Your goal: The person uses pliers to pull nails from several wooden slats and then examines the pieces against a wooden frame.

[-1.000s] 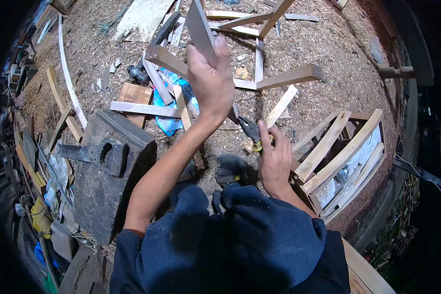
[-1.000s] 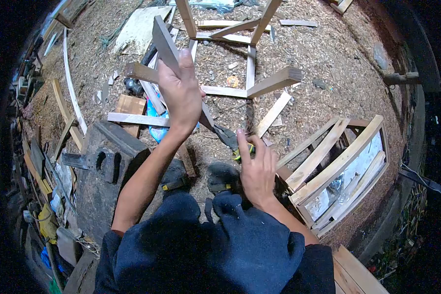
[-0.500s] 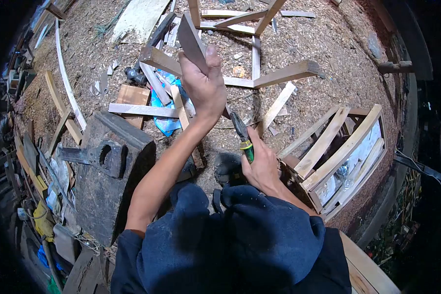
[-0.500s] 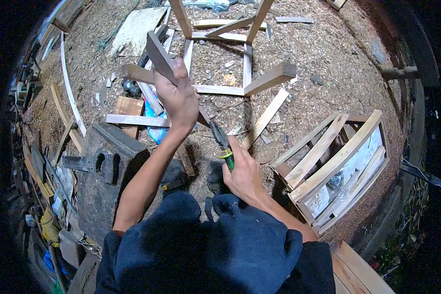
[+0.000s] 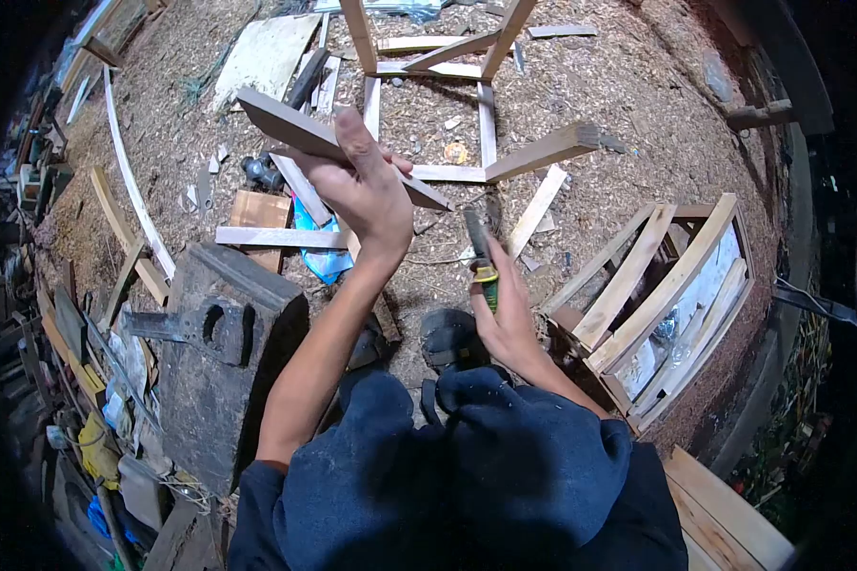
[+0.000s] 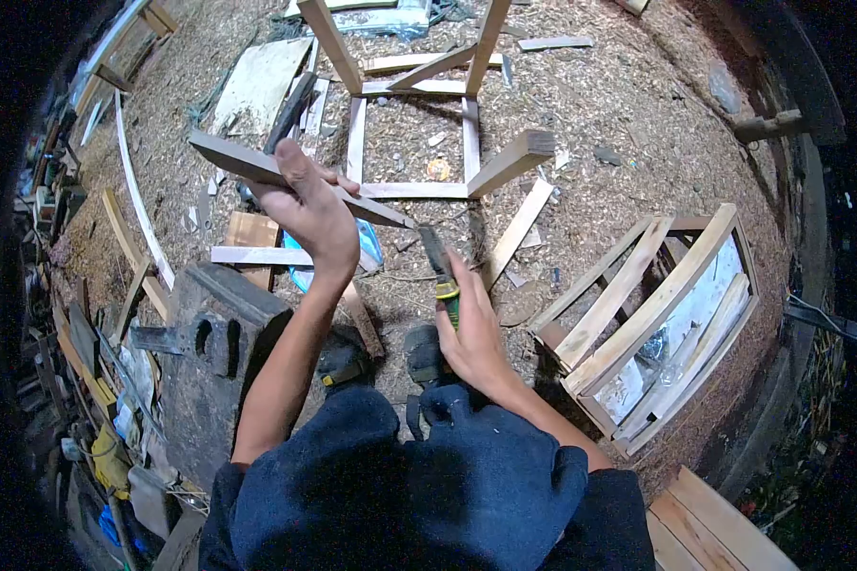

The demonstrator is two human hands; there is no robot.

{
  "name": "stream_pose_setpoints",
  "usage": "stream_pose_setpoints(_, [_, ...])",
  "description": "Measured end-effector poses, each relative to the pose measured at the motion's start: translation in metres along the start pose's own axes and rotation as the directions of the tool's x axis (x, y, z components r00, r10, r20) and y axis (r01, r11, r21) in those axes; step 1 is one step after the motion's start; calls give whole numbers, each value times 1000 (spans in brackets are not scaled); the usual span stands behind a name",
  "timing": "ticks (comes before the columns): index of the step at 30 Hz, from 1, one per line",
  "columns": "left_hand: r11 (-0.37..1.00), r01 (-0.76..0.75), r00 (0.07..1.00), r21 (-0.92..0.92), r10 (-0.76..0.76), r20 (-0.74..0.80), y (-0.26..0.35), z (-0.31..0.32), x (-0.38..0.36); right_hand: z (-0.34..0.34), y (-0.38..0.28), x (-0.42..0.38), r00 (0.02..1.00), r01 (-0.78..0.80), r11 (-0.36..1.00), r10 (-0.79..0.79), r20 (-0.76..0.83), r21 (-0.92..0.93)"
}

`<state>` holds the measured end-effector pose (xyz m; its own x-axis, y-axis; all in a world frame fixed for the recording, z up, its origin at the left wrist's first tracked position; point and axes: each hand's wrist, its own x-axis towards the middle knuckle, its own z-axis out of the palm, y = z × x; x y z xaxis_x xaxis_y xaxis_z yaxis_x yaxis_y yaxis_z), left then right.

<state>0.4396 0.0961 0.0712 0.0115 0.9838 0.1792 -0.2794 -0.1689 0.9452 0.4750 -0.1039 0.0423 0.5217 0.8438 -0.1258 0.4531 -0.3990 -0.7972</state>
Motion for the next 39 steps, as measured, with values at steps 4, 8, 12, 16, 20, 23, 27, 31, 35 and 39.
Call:
stream_pose_setpoints(4, [999,-12,995,-39,15,94,-1,-4,-4,4,3,0,998,51,995,-54,-34,-82])
stream_pose_setpoints(8, [996,12,998,-87,-7,65,4,0,-17,3,2,1,999,16,990,-22,-40,-139])
stream_pose_setpoints(12, [992,16,987,-122,4,162,-6,-4,-28,5,1,3,999,5,976,-13,-36,-216])
stream_pose_setpoints(16, [994,23,961,-111,9,276,-12,-16,-30,7,3,8,999,-45,975,40,-27,-219])
stream_pose_setpoints(20, [983,179,885,37,-177,431,12,-35,-28,5,10,13,999,-14,975,6,-37,-221])
stream_pose_setpoints(23, [992,112,881,-64,-69,467,6,-51,-28,5,15,13,998,-43,986,36,-45,-163])
stream_pose_setpoints(27, [966,-221,835,136,115,539,-16,-95,-29,-1,17,9,998,-45,986,38,-42,-161])
stream_pose_setpoints(31, [963,-257,738,85,139,660,-20,-112,-36,0,21,7,999,-28,966,21,-29,-257])
stream_pose_setpoints(35, [963,-240,753,122,105,649,-19,-112,-44,-3,18,7,993,31,927,-72,-96,-374])
stream_pose_setpoints(39, [924,-354,740,143,184,647,-17,-107,-46,-5,18,11,990,-4,918,-51,-129,-397])
